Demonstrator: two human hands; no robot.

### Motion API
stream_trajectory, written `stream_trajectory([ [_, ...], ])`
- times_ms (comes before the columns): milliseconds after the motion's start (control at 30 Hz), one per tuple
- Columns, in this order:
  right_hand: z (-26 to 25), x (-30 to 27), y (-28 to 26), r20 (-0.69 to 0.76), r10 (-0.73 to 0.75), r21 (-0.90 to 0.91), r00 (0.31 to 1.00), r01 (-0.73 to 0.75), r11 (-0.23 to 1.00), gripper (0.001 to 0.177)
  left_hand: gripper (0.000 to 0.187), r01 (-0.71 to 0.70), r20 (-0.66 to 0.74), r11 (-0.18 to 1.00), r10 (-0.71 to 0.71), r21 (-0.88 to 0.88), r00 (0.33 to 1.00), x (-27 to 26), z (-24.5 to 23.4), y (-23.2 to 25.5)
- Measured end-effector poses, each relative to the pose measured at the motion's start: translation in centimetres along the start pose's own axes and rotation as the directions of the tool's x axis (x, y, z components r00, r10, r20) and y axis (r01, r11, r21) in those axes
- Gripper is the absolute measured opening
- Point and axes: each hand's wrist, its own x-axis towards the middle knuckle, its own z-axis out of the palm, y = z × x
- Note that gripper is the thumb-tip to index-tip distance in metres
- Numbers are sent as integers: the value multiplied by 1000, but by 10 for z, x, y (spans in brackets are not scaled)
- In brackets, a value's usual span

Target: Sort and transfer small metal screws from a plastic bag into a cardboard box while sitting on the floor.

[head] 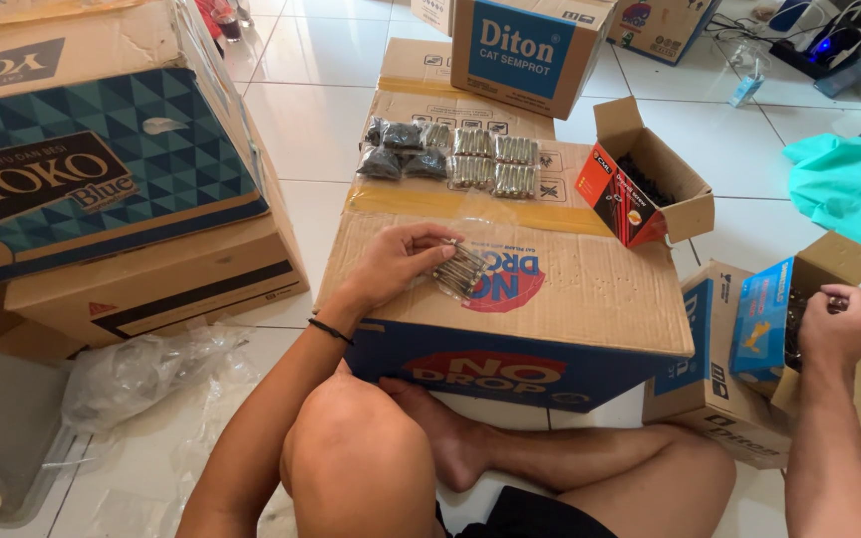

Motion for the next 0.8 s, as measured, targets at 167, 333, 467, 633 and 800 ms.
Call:
stream_trajectory([
  [167,-4,0,-4,-6,27,29,1000,-26,999,14,25,13,-4,1000,-13,-18,1000,2,-1,-6],
  [333,-8,5,-14,-99,-47,-9,994,47,999,32,25,7,-5,1000,-7,-12,1000,3,-1,-7],
  [467,-12,15,-21,10,202,438,979,-186,879,16,25,1,-8,1000,-1,-17,1000,3,-1,-5],
  [633,-58,59,-106,92,259,451,962,-272,850,16,24,11,-8,999,-11,-51,1000,0,0,-7],
  [800,-158,78,-322,335,-31,702,942,-227,675,14,25,9,-36,1000,-8,30,999,0,3,-1],
])
